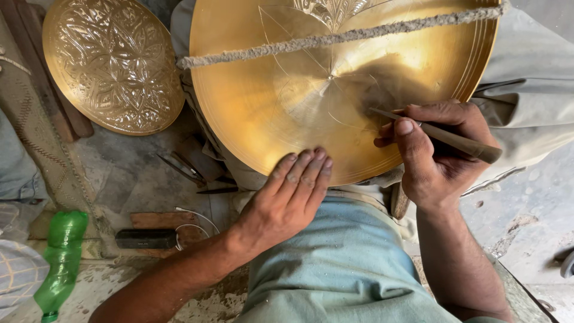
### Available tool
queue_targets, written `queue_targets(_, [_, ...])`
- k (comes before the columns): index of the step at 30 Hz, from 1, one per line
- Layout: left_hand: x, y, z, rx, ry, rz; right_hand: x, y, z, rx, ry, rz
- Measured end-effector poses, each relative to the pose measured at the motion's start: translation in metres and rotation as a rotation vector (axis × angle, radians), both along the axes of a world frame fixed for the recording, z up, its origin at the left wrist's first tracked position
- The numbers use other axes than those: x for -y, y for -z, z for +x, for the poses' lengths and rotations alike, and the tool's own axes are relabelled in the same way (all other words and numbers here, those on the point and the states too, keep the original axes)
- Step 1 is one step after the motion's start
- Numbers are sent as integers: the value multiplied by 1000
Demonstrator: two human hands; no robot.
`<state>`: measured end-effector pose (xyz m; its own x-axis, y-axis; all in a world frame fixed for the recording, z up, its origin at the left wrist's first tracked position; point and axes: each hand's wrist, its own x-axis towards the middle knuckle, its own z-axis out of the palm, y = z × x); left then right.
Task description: The person sits on the floor and uses a hammer and chisel to engrave a floral pattern onto a brass plate. They repeatedly strike the chisel to deepen the design and occasionally use a scribing tool to refine the lines.
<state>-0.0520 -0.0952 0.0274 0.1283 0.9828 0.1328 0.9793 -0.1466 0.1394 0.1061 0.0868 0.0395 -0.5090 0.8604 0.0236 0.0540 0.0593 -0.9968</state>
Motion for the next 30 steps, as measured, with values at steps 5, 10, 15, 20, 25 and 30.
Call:
queue_targets(5, [9,-17,-23,43,40,18,-3,-5,-1,13,-85,-4])
queue_targets(10, [56,-11,-29,41,1,130,-5,-17,-9,209,-222,66])
queue_targets(15, [125,50,-38,222,-504,16,-9,-31,-16,333,-317,152])
queue_targets(20, [144,84,-27,323,-1123,-542,-4,-32,-20,416,-359,175])
queue_targets(25, [116,66,-23,410,-1032,48,-3,-22,-24,332,-400,61])
queue_targets(30, [56,34,-32,603,-868,357,-6,-17,-25,346,-377,155])
